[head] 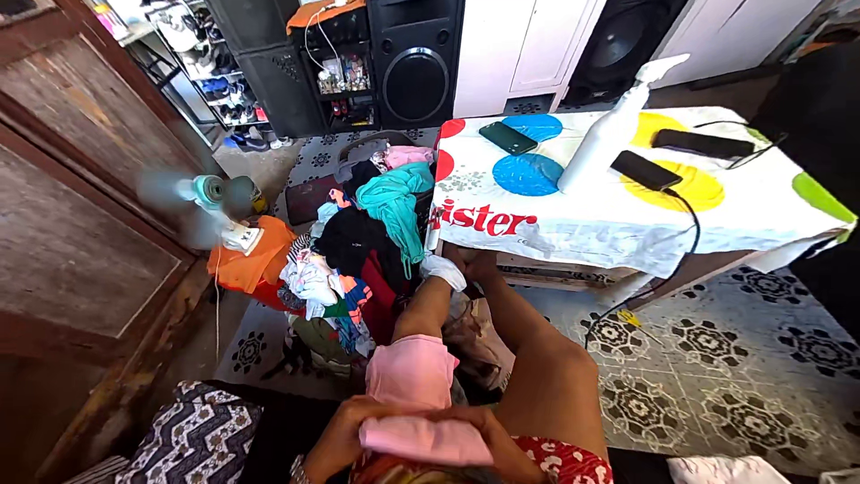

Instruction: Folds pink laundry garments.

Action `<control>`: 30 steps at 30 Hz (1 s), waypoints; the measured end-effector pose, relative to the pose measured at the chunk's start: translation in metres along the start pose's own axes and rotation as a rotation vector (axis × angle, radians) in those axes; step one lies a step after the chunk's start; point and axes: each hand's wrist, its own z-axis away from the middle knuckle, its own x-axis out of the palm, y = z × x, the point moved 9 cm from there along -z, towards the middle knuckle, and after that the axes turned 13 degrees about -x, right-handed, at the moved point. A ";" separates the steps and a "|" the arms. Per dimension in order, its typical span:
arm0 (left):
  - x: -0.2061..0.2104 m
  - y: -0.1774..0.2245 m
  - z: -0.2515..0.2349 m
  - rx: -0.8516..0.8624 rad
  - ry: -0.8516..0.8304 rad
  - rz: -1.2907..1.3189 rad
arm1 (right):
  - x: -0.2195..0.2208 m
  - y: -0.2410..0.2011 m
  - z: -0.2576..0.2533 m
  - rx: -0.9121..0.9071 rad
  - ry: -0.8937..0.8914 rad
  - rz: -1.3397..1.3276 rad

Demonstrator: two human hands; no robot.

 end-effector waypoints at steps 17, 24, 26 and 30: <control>0.004 -0.088 -0.035 -0.637 0.559 -0.094 | -0.018 0.089 -0.009 0.788 0.392 0.413; -0.020 -0.092 -0.072 -0.701 0.394 0.143 | -0.049 0.072 -0.039 0.692 0.503 0.381; -0.028 -0.086 -0.095 -0.643 0.387 -0.003 | -0.053 0.070 -0.057 0.763 0.327 0.541; -0.016 -0.095 -0.109 -0.659 0.332 -0.327 | -0.050 0.084 -0.060 0.880 0.120 0.698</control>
